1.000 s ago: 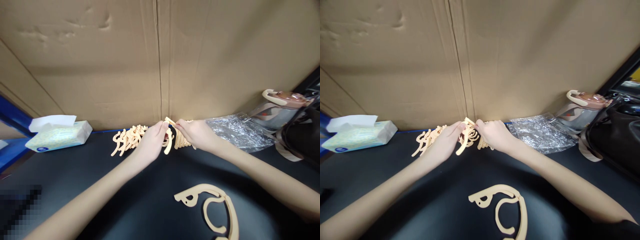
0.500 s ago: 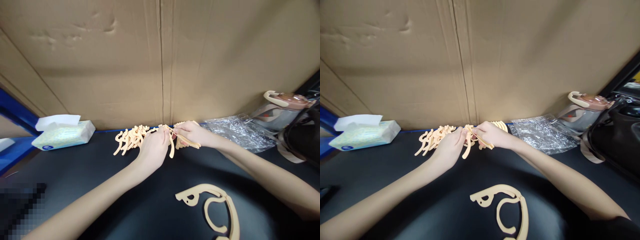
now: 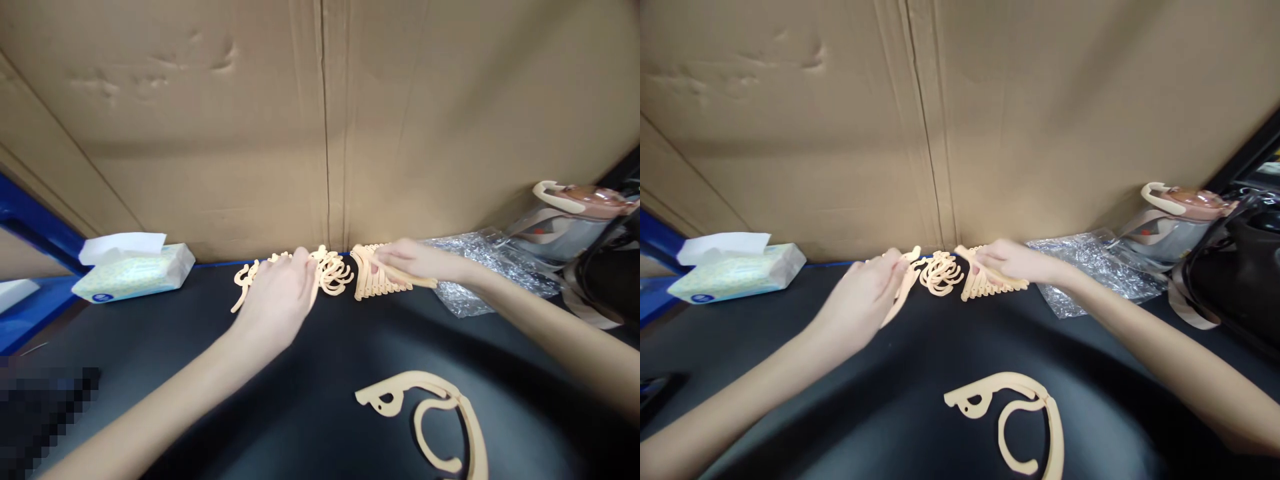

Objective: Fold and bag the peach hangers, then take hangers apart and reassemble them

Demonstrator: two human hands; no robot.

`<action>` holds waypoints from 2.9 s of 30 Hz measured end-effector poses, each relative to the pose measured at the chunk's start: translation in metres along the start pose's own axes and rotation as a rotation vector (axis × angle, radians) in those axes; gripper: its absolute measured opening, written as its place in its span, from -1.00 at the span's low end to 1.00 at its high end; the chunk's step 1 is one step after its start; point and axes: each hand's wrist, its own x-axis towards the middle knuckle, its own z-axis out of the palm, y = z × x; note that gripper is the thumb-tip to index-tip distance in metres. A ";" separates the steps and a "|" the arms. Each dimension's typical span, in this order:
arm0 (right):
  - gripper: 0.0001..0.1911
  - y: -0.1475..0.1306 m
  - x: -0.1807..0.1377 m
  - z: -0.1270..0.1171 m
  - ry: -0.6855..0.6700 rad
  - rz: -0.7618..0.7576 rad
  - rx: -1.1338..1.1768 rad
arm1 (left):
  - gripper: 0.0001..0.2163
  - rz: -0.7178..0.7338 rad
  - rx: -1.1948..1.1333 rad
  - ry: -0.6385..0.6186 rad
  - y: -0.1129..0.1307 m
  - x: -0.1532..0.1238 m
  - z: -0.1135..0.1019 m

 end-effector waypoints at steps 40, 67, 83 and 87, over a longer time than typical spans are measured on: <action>-0.76 -0.023 -0.039 0.054 0.000 0.039 0.092 | -0.88 -0.119 -1.264 -0.394 0.025 -0.021 0.047; -0.72 -0.018 -0.013 0.043 0.189 0.161 0.706 | -0.65 -0.074 -0.247 0.076 -0.035 0.021 0.016; -0.89 -0.040 -0.014 0.042 0.349 0.222 1.047 | -0.81 -0.175 -0.123 0.053 -0.086 0.050 0.030; -0.86 -0.038 -0.015 0.040 0.476 0.222 1.016 | -0.66 -0.081 -0.238 0.085 -0.059 0.039 0.023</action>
